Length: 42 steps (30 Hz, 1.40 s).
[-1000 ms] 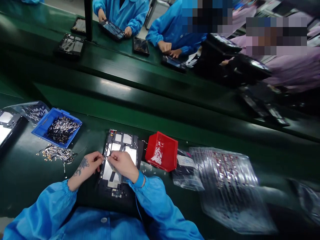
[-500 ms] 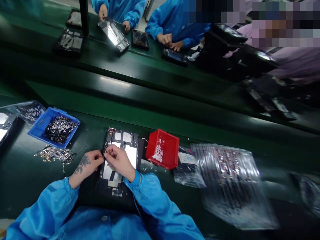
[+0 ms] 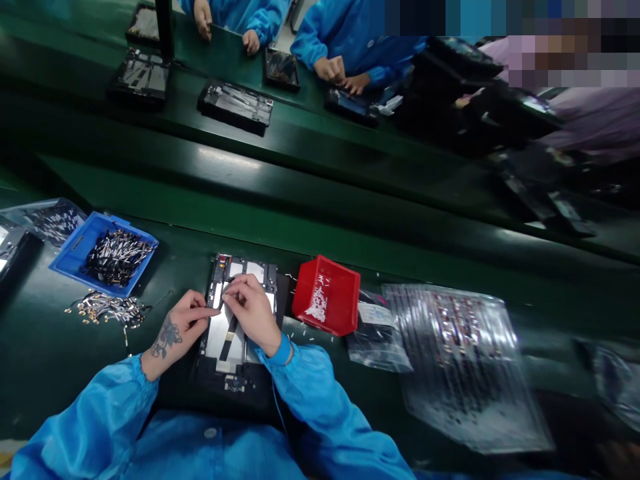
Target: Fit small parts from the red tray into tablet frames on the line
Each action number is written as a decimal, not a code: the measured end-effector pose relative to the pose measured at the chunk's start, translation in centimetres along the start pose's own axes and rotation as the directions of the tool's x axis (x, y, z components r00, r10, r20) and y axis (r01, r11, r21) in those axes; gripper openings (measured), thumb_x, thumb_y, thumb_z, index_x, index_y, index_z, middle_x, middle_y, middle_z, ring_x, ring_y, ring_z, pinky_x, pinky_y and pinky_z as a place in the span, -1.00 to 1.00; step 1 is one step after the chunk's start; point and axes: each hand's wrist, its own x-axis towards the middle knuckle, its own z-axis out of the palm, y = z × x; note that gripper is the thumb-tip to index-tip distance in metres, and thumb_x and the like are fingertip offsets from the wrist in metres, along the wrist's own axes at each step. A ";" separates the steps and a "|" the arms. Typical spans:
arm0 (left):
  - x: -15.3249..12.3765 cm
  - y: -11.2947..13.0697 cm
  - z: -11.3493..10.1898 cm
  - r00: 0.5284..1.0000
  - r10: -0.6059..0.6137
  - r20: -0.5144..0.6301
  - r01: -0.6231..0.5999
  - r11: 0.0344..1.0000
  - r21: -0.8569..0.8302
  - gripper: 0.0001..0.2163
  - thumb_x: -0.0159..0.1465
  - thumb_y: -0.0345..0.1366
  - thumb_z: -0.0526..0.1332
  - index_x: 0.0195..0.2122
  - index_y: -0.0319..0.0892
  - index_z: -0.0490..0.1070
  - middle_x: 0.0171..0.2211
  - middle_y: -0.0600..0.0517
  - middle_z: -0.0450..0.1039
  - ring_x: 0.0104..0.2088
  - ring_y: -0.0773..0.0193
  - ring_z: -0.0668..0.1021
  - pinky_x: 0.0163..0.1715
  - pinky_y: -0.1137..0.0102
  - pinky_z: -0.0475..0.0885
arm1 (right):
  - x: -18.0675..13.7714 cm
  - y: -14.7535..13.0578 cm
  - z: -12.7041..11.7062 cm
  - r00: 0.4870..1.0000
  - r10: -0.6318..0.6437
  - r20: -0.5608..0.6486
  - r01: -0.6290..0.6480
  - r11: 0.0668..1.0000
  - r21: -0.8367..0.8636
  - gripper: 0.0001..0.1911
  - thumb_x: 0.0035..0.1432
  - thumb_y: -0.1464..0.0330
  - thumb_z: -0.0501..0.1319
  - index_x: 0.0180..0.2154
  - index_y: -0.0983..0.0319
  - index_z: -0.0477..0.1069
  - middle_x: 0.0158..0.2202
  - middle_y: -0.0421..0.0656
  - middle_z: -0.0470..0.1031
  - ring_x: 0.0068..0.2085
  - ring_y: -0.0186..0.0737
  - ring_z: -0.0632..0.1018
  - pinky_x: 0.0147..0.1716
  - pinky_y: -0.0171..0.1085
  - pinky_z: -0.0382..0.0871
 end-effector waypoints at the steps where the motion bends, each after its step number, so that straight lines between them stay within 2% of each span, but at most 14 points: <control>1: 0.0 0.0 0.0 1.000 -0.001 0.005 0.001 1.000 0.014 -0.70 0.21 -0.48 0.06 -0.26 -0.08 0.58 -0.28 0.02 0.29 -0.24 0.31 0.45 -0.24 0.42 0.41 | 0.0 0.1 0.1 1.000 0.004 0.006 -0.004 1.000 -0.006 -0.96 0.09 0.44 0.20 -0.40 0.22 0.43 -0.19 -0.15 0.34 -0.39 -0.33 0.39 -0.37 -0.30 0.30; 9: 0.2 0.3 -0.2 0.997 -0.027 0.074 0.019 0.994 0.109 -0.64 0.22 -0.46 0.03 -0.11 -0.06 0.55 -0.24 0.00 0.30 -0.26 0.32 0.45 -0.24 0.42 0.41 | 0.0 0.2 0.2 0.999 0.023 0.022 -0.022 0.998 -0.055 -0.94 0.10 0.47 0.20 -0.41 0.22 0.42 -0.17 -0.14 0.35 -0.36 -0.31 0.40 -0.35 -0.29 0.32; 16: 0.1 0.4 -0.1 0.996 -0.044 0.083 0.032 0.989 0.147 -0.64 0.22 -0.47 0.03 -0.10 -0.05 0.55 -0.22 0.00 0.31 -0.24 0.32 0.46 -0.22 0.43 0.40 | 0.1 0.1 0.3 0.999 0.039 0.032 -0.036 0.996 -0.081 -0.95 0.10 0.46 0.21 -0.40 0.23 0.41 -0.16 -0.14 0.35 -0.42 -0.35 0.37 -0.37 -0.29 0.31; 23: 0.2 0.5 -0.2 0.996 -0.045 0.083 0.032 0.987 0.159 -0.64 0.21 -0.47 0.03 -0.13 -0.07 0.56 -0.23 0.01 0.31 -0.26 0.32 0.46 -0.22 0.43 0.41 | 0.1 0.1 0.3 0.999 0.035 0.039 -0.031 0.996 -0.080 -0.94 0.12 0.47 0.20 -0.39 0.22 0.42 -0.18 -0.14 0.35 -0.30 -0.29 0.43 -0.36 -0.30 0.32; 27: 0.2 0.5 -0.1 0.996 -0.037 0.084 0.023 0.986 0.164 -0.65 0.21 -0.46 0.03 -0.14 -0.08 0.56 -0.22 0.00 0.32 -0.24 0.31 0.46 -0.21 0.44 0.42 | 0.0 -0.1 0.4 0.999 0.026 0.027 -0.022 0.992 -0.126 -0.94 0.13 0.46 0.19 -0.38 0.22 0.40 -0.17 -0.13 0.34 -0.27 -0.26 0.44 -0.33 -0.30 0.32; 34: 0.2 0.6 -0.2 0.992 -0.065 0.107 0.048 0.987 0.154 -0.66 0.25 -0.43 0.01 -0.12 -0.07 0.55 -0.21 -0.02 0.32 -0.25 0.31 0.46 -0.21 0.42 0.44 | 0.0 -0.2 0.3 0.999 0.033 0.003 -0.032 0.980 -0.198 -0.91 0.13 0.43 0.20 -0.39 0.20 0.29 -0.17 -0.14 0.31 -0.37 -0.30 0.41 -0.40 -0.29 0.29; 38: 0.2 0.7 -0.2 0.987 -0.105 0.124 0.083 0.981 0.177 -0.66 0.26 -0.41 0.01 -0.11 -0.05 0.55 -0.19 -0.02 0.33 -0.23 0.32 0.45 -0.17 0.41 0.44 | 0.0 -0.3 0.2 1.000 0.023 0.003 -0.022 0.976 -0.217 -0.86 0.16 0.40 0.18 -0.42 0.19 0.24 -0.19 -0.14 0.31 -0.34 -0.27 0.42 -0.40 -0.30 0.29; 42: 0.1 0.7 0.0 0.993 -0.067 0.096 0.051 0.986 0.161 -0.65 0.25 -0.43 0.01 -0.09 -0.08 0.55 -0.21 -0.02 0.32 -0.28 0.33 0.45 -0.21 0.42 0.44 | 0.3 -0.4 0.2 1.000 0.019 -0.019 -0.024 0.956 -0.293 -0.86 0.18 0.39 0.16 -0.42 0.19 0.23 -0.18 -0.13 0.31 -0.29 -0.24 0.43 -0.43 -0.31 0.27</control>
